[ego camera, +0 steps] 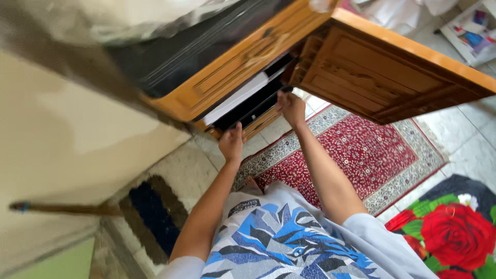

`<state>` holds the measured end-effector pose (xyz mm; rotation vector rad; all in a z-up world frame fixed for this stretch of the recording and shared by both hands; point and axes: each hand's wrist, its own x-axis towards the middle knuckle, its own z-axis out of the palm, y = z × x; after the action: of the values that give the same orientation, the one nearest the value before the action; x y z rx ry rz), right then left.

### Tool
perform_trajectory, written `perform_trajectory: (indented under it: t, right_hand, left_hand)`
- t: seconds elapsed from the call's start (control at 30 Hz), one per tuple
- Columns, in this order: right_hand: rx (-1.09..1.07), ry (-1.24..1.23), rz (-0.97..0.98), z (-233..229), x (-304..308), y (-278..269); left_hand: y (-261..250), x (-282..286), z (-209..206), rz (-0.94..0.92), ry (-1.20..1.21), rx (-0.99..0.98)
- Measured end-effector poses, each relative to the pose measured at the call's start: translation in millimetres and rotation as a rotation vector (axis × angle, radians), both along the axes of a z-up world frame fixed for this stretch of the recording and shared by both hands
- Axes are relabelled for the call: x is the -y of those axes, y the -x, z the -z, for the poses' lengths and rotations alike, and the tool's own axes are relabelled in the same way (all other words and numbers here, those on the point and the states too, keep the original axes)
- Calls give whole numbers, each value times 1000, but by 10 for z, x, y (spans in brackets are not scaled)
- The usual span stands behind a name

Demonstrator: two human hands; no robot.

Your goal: The person sorts through a large stack of papers on a table, aligning and stacking them by hand, and then places the organized documents into a wooden cabinet drawer.

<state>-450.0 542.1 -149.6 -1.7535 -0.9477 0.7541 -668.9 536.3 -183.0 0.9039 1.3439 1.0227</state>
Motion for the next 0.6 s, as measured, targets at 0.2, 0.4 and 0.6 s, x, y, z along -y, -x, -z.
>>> perform_trajectory:
  t: [0.2, 0.4, 0.6]
  right_hand:
    - [971, -3, 125, -374, 1283, -748]
    - [1067, 253, 467, -756, 2993, -1718]
    - [1097, 450, 759, -956, 4746, -2659]
  left_hand:
    - [-844, 392, -474, 555, -866, -793]
    - [-2382, 1329, -949, 958, -1136, -664]
    - [-3954, 2657, -1068, 1048, -1192, -419]
